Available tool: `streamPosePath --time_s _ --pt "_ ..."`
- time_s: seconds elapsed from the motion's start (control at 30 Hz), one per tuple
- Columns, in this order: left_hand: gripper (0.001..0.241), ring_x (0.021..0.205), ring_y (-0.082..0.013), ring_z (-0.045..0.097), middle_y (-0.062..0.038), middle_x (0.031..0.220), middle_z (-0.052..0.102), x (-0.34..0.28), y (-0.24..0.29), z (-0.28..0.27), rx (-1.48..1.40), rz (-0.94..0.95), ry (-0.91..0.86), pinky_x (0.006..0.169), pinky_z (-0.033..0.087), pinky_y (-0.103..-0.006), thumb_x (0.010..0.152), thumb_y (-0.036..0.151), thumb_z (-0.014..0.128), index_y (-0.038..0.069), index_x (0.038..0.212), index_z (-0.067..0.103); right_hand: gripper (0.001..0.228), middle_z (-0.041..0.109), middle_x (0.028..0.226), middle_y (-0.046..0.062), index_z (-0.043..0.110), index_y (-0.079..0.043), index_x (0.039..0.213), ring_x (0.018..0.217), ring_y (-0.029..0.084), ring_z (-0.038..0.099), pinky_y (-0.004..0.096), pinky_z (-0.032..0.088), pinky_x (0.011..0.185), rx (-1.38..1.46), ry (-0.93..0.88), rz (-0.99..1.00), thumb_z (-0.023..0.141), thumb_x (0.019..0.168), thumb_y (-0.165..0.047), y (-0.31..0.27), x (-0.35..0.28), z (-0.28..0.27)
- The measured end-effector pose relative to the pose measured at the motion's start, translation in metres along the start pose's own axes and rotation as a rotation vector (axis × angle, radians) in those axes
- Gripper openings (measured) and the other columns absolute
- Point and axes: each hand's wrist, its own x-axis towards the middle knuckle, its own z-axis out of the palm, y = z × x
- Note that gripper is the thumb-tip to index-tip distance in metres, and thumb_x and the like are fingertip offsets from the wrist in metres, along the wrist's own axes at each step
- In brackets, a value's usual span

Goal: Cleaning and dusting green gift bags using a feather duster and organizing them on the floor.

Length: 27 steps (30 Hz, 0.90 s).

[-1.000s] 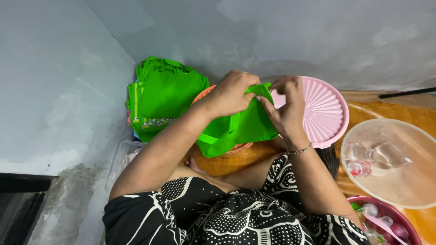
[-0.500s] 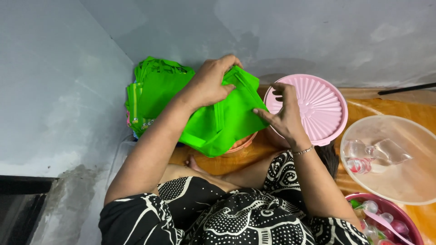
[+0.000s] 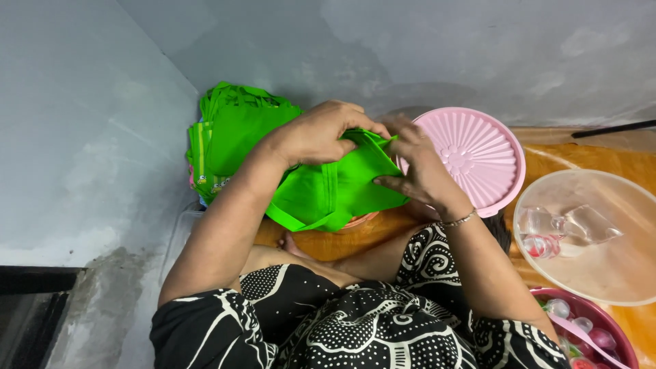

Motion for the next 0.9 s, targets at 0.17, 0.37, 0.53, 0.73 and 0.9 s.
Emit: streamPosePath --time_s 0.17,0.37,0.53,0.73,0.9 --pt "0.035 0.088 -0.0295 0.058 -0.012 0.086 0.061 0.006 -0.022 0.016 0.190 -0.116 0.082 0.079 0.044 -0.0390 0.067 0.004 0.057 0.009 0.101 0.061 0.019 0.056 0.076 0.008 0.061 -0.009 0.082 0.080 0.031 0.056 0.041 0.043 0.073 -0.097 0.040 0.184 0.071 0.067 -0.013 0.049 -0.022 0.033" --pt "0.053 0.091 -0.0360 0.052 -0.012 0.091 0.051 -0.004 -0.033 0.019 0.405 -0.217 0.327 0.079 0.040 -0.0466 0.069 0.025 0.068 0.007 0.114 0.048 0.020 0.057 0.066 0.004 0.054 -0.017 0.079 0.073 0.028 0.060 0.035 0.044 0.060 -0.217 0.303 0.395 0.070 0.075 -0.029 0.048 -0.022 0.050" --pt "0.038 0.084 -0.0303 0.055 -0.004 0.081 0.058 -0.034 -0.066 0.026 0.631 -0.465 0.199 0.072 0.040 -0.0464 0.058 0.028 0.067 0.016 0.093 0.057 0.016 0.058 0.068 0.008 0.057 -0.013 0.084 0.069 0.029 0.060 0.036 0.044 0.059 -0.182 0.304 0.380 0.069 0.077 -0.021 0.053 -0.030 0.053" --pt "0.025 0.052 -0.0293 0.052 -0.011 0.066 0.059 -0.073 -0.021 -0.046 0.389 -0.466 0.410 0.053 0.044 -0.0388 0.061 0.010 0.060 0.005 0.085 0.061 0.026 0.055 0.072 0.009 0.052 0.000 0.086 0.057 0.019 0.050 0.028 0.042 0.054 -0.121 0.273 0.286 0.051 0.064 0.012 0.031 -0.025 0.046" --pt "0.046 0.060 -0.0116 0.052 -0.011 0.082 0.056 -0.072 -0.058 -0.064 -0.701 -0.164 0.390 0.053 0.041 -0.0172 0.072 -0.009 0.053 -0.002 0.116 0.039 0.030 0.042 0.105 0.019 0.049 0.002 0.097 0.094 0.033 0.044 0.039 0.038 0.080 -0.239 0.263 0.193 0.060 0.070 -0.001 0.004 -0.021 0.042"
